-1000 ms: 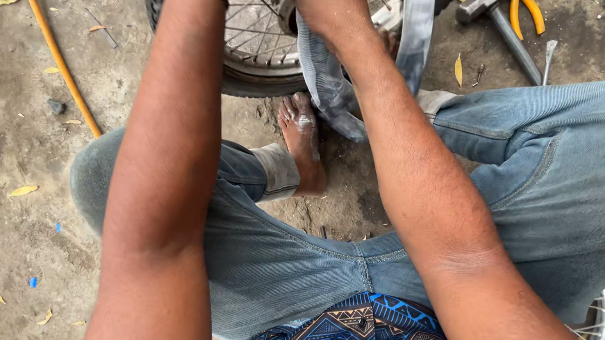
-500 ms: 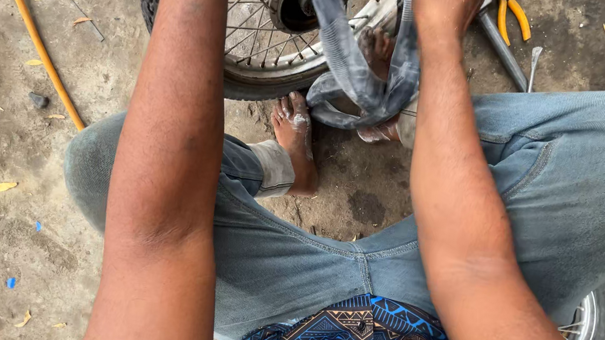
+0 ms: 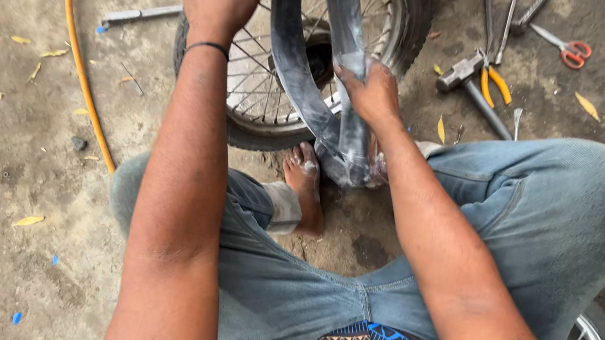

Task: The person removes a motorcycle tire from its rim using tire levers and a hammer. They then separate the inner tube from the tire and place it on the ground.

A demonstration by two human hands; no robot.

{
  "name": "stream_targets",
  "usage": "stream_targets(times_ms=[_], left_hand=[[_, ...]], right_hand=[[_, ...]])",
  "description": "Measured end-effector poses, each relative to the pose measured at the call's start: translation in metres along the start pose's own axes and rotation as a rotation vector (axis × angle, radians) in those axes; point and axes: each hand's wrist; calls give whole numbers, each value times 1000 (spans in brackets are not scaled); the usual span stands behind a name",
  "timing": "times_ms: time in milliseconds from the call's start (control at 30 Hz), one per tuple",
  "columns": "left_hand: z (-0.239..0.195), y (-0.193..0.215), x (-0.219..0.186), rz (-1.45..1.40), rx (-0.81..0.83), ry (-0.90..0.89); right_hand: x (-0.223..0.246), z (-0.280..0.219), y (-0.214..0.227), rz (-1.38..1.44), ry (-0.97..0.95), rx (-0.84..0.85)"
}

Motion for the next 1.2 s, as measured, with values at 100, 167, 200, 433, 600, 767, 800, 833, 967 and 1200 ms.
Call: stream_targets(times_ms=[100,167,200,433,600,767,800,833,967,1200], left_hand=[[-2,7,-15,-22,158,200],[-2,12,-24,-11,90,136],[-4,16,-30,-3,61,104],[12,25,-75,75,242,537],[20,22,-89,-162,333,621],[25,19,-100,-441,348,478],[23,14,-106,-479,355,441],[28,10,-111,-526,351,396],[41,19,-109,-382,297,-87],[47,13,-133,-512,685,-171]], right_hand=[[4,-2,13,-34,-62,-268],[16,-5,24,-88,15,-377],[24,-7,33,-113,51,-428],[112,-18,105,48,97,-36],[151,-32,127,-97,193,107],[149,-12,108,-596,422,-166],[134,-10,106,-714,441,-277],[119,-3,109,-720,453,-274],[57,42,149,-642,520,-183],[-11,73,196,-570,541,-199]])
Point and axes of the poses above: each hand's wrist, its own z-axis towards the middle knuckle, its own y-axis out of the back of the hand, x = y × z, and after that the axes turned 12 degrees about -z, right-handed
